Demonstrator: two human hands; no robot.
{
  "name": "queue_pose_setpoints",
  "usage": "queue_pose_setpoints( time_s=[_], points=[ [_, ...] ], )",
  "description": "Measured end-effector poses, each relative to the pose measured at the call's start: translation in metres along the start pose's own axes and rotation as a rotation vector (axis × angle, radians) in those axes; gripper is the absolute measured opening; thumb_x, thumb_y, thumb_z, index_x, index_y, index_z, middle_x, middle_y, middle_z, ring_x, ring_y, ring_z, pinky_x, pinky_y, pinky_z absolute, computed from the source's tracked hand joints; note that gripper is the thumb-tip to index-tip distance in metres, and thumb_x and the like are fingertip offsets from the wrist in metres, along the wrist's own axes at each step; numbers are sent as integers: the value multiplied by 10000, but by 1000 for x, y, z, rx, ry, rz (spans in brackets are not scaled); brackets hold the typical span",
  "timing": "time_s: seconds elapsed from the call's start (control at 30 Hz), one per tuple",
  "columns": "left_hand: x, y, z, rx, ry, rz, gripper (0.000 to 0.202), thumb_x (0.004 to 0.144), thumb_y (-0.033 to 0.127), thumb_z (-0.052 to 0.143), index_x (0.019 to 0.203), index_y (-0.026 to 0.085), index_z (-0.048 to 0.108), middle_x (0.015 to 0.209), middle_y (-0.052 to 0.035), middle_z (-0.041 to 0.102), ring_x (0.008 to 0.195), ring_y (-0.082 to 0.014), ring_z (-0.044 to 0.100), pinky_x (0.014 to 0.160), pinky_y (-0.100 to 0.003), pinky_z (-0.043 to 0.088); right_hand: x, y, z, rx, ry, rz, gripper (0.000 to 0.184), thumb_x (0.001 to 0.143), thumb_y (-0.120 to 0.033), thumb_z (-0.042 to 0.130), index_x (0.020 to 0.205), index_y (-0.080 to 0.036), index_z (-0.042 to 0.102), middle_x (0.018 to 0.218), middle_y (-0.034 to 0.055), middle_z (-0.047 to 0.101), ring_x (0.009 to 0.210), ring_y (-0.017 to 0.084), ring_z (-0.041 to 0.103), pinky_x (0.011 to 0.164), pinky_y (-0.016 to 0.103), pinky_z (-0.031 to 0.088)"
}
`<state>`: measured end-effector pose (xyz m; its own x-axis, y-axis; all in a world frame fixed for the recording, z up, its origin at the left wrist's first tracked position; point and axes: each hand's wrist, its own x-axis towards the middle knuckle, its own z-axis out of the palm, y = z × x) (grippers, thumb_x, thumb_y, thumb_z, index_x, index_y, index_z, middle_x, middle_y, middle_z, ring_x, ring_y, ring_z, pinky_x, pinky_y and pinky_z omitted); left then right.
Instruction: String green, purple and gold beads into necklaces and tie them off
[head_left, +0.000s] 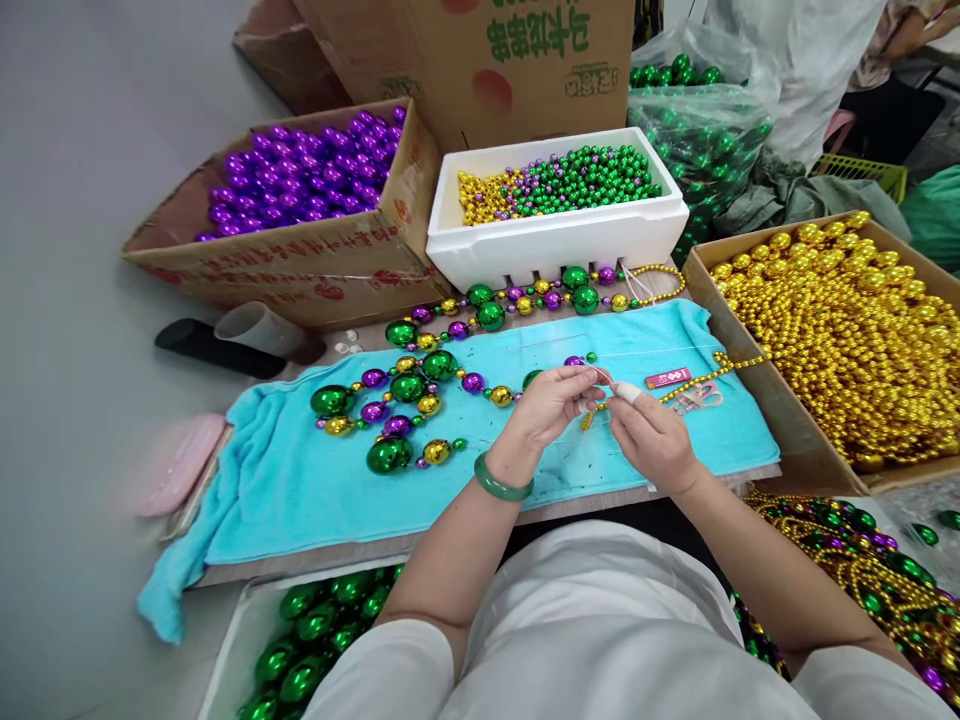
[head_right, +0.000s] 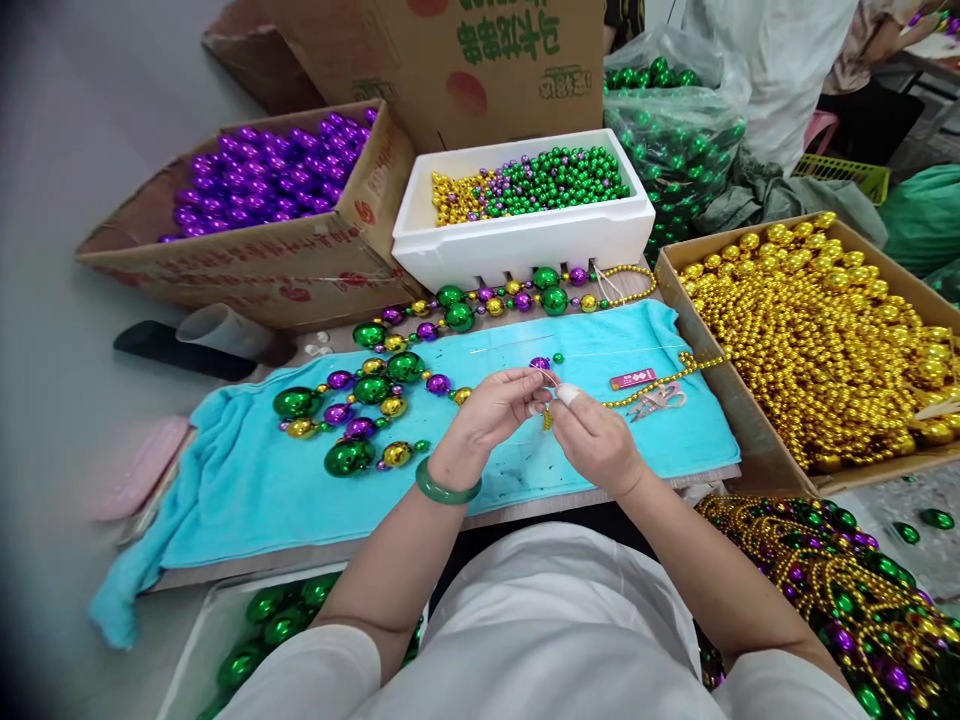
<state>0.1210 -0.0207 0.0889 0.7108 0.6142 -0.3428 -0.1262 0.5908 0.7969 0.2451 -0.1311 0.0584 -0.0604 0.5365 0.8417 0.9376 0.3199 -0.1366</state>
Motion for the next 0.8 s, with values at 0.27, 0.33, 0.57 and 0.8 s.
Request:
queue_pose_setpoints(
  time_s=[0.27, 0.33, 0.57, 0.8],
  points=[
    [3, -3, 2, -33, 63, 38, 240, 661, 251, 796, 815, 85, 719, 815, -56, 682, 629, -82, 610, 540, -187, 455, -5, -4, 3, -22, -59, -1, 194, 861, -96, 572, 1009, -160, 680, 1020, 119, 707, 945, 193, 675, 837, 286, 566],
    [3, -3, 3, -21, 79, 51, 243, 656, 254, 795, 813, 86, 714, 818, -55, 681, 635, -84, 612, 537, -188, 453, -6, -4, 3, -26, -74, 1, 190, 865, -94, 564, 999, -162, 680, 1021, 115, 705, 921, 185, 675, 831, 280, 563],
    [1, -2, 6, 1, 123, 65, 250, 638, 267, 799, 787, 91, 700, 810, -57, 678, 640, -90, 611, 547, -203, 452, -9, -4, 5, 23, -116, 7, 231, 882, -102, 525, 1048, -173, 669, 982, 106, 698, 881, 175, 666, 796, 281, 553],
    [-1, -2, 5, 83, 118, 108, 222, 653, 295, 784, 771, 121, 713, 791, -49, 682, 688, -107, 607, 576, -214, 451, -8, -6, 4, 138, -148, 74, 220, 872, -116, 535, 1030, -177, 676, 987, 115, 700, 875, 197, 663, 766, 318, 557]
  ],
)
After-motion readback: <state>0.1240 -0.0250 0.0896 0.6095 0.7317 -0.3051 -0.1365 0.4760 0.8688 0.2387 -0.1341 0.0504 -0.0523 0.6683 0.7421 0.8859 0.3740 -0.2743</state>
